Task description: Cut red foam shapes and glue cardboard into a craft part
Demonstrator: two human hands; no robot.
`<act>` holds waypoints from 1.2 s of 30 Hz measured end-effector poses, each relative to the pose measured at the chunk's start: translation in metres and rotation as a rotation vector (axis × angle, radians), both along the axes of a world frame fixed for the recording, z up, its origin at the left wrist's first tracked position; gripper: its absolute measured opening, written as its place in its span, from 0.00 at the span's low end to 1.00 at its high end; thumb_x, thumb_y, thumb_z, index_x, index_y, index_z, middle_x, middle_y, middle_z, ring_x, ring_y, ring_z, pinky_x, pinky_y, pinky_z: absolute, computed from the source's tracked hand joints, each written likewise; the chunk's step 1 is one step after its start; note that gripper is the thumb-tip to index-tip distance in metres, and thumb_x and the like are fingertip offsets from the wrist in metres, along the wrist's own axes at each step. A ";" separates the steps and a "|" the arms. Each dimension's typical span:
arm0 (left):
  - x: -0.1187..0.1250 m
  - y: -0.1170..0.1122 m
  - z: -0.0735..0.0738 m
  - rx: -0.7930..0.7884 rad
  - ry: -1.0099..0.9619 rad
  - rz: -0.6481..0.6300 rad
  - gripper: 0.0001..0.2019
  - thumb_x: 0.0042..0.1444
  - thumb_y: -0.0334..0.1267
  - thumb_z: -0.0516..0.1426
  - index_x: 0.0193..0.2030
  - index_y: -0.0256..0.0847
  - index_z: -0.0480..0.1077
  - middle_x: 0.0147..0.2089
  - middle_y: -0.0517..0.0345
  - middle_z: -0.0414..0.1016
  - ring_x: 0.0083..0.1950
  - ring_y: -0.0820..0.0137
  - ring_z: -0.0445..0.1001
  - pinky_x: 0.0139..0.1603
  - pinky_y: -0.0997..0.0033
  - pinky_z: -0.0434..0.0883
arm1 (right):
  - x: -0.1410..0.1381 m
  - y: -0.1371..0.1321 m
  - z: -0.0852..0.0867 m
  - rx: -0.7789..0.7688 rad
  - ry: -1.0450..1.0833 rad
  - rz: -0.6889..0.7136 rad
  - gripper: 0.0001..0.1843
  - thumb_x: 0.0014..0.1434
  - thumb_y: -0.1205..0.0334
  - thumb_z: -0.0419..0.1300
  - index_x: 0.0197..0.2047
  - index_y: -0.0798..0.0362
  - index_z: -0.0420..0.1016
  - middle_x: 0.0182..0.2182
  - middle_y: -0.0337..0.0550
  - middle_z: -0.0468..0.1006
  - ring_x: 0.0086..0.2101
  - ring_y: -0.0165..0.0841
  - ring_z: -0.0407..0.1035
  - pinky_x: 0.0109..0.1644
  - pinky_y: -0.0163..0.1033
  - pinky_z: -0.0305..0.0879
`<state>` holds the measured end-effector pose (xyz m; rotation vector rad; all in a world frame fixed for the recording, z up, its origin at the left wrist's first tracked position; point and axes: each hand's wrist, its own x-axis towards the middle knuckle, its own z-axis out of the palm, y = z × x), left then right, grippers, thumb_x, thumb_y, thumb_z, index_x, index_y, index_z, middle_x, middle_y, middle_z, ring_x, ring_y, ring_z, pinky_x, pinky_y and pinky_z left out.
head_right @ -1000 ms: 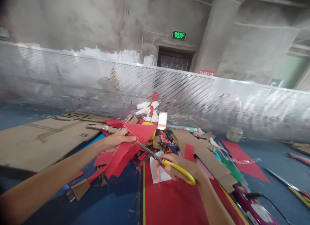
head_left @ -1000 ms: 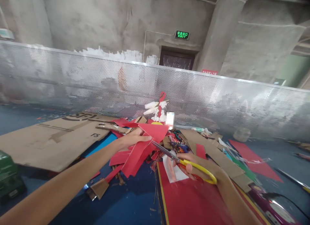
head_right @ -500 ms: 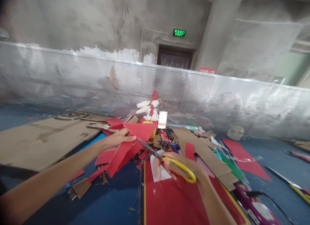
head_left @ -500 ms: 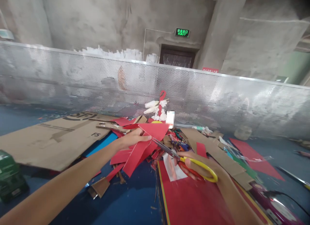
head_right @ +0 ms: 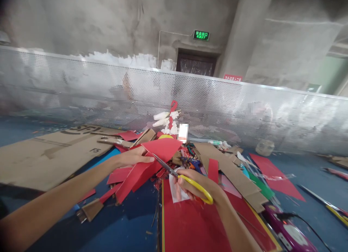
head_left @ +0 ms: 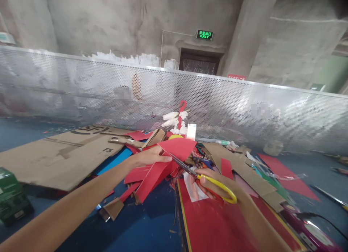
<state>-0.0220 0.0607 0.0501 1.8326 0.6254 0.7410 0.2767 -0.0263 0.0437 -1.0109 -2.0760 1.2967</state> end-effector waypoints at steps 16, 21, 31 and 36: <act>-0.004 0.005 0.000 0.072 0.136 -0.056 0.29 0.62 0.49 0.62 0.67 0.44 0.66 0.71 0.50 0.66 0.71 0.55 0.63 0.71 0.54 0.60 | -0.001 0.011 -0.009 0.012 -0.073 0.151 0.39 0.61 0.24 0.49 0.49 0.55 0.69 0.27 0.40 0.77 0.17 0.22 0.57 0.18 0.28 0.55; -0.004 0.005 0.000 0.054 0.137 -0.055 0.28 0.62 0.50 0.62 0.66 0.45 0.66 0.70 0.51 0.68 0.71 0.54 0.64 0.70 0.54 0.61 | 0.001 0.009 -0.004 0.038 -0.080 0.162 0.39 0.62 0.24 0.46 0.48 0.55 0.68 0.28 0.42 0.77 0.18 0.24 0.59 0.19 0.31 0.56; -0.003 0.003 0.002 0.074 0.161 -0.056 0.28 0.63 0.49 0.61 0.67 0.45 0.65 0.71 0.52 0.67 0.72 0.55 0.62 0.71 0.54 0.60 | 0.004 0.015 -0.011 0.044 -0.149 0.115 0.39 0.61 0.24 0.47 0.48 0.54 0.68 0.29 0.41 0.74 0.18 0.24 0.61 0.19 0.30 0.59; -0.003 0.003 0.003 0.072 0.151 -0.074 0.28 0.63 0.49 0.61 0.67 0.45 0.66 0.71 0.51 0.66 0.72 0.55 0.62 0.71 0.53 0.59 | 0.003 0.015 -0.011 0.041 -0.139 0.107 0.38 0.62 0.24 0.48 0.47 0.54 0.69 0.26 0.38 0.72 0.17 0.23 0.59 0.18 0.29 0.56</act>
